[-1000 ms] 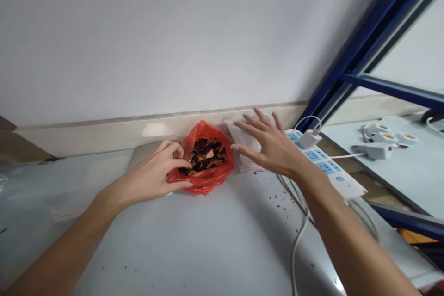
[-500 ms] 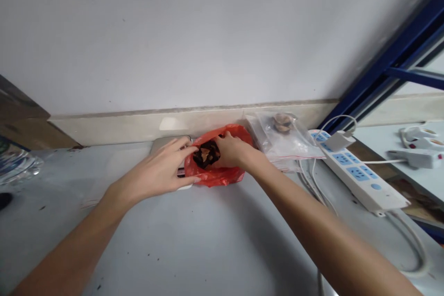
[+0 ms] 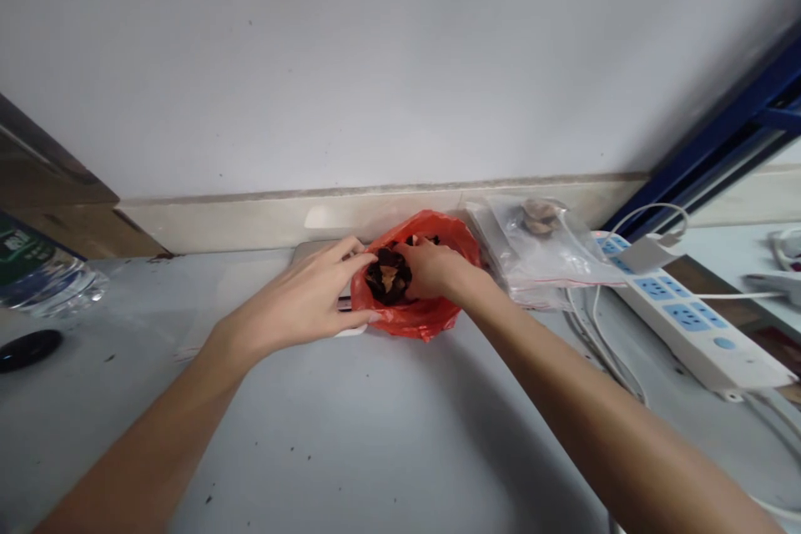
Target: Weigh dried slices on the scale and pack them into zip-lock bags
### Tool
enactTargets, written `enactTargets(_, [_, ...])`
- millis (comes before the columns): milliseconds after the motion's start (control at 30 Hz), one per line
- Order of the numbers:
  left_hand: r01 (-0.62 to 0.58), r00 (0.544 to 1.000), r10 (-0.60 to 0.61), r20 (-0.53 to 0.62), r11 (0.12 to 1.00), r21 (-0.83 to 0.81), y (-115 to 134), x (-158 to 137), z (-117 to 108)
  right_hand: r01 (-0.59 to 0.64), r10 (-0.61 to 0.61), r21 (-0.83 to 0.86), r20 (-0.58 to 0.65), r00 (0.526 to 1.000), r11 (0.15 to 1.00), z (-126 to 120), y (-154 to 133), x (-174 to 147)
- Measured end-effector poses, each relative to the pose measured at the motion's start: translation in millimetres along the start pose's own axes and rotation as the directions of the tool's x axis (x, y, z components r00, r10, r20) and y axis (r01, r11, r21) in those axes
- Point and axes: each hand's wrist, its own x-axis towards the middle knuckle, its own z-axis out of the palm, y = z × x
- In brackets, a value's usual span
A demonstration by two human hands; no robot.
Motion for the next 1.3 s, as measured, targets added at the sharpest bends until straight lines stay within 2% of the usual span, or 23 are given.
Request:
enactTargets(167, [0.003, 1.000, -0.003, -0.009, 1.000, -0.022, -2.2, -0.7, -0.4, -0.038, 0.037, 0.059, 0.019, 0.999, 0.998, -12.7, -2.0, -4.0])
enactTargets(367, [0.015, 1.000, -0.011, 0.021, 0.979, -0.202, -7.1, -4.6, -6.8, 0.060, -0.054, 0.206, -0.034, 0.998, 0.977, -32.4, 10.6, -15.1])
enactTargets(467, [0.016, 1.000, -0.016, 0.001, 0.972, -0.233, -10.1, -7.2, -10.8, 0.069, -0.062, 0.272, -0.033, 0.998, 0.960, -42.5, 16.5, -17.8])
enactTargets(767, [0.008, 1.000, -0.011, -0.013, 0.976, -0.217, -19.1, -9.2, -12.8, 0.110, -0.084, 0.275, -0.102, 0.991, 0.955, -41.0, 12.7, -16.6])
enactTargets(933, [-0.018, 1.000, 0.016, -0.010, 0.983, -0.184, -27.5, -11.9, -24.8, 0.060, -0.070, 0.300, 0.023, 0.997, 0.952, -57.7, 19.8, -23.4])
enactTargets(1067, [0.068, 0.998, -0.067, 0.007, 0.985, -0.156, -38.7, -20.3, -40.5, 0.034, -0.036, 0.330, 0.001, 0.999, 0.943, -72.2, 29.1, -34.8])
enactTargets(1167, [0.179, 0.982, -0.172, 0.078, 0.979, -0.101, -49.9, -28.5, -50.6, 0.093, -0.061, 0.385, -0.094, 0.994, 0.918, -81.4, 27.9, -43.1])
enactTargets(1233, [0.274, 0.952, -0.261, 0.162, 0.960, -0.061, -57.2, -33.0, -55.0, 0.161, -0.101, 0.409, -0.165, 0.981, 0.898, -85.7, 20.7, -42.5])
enactTargets(1300, [0.358, 0.908, -0.343, 0.240, 0.933, -0.020, -63.4, -35.8, -57.0, 0.207, -0.139, 0.429, -0.183, 0.973, 0.879, -87.9, 8.2, -35.1])
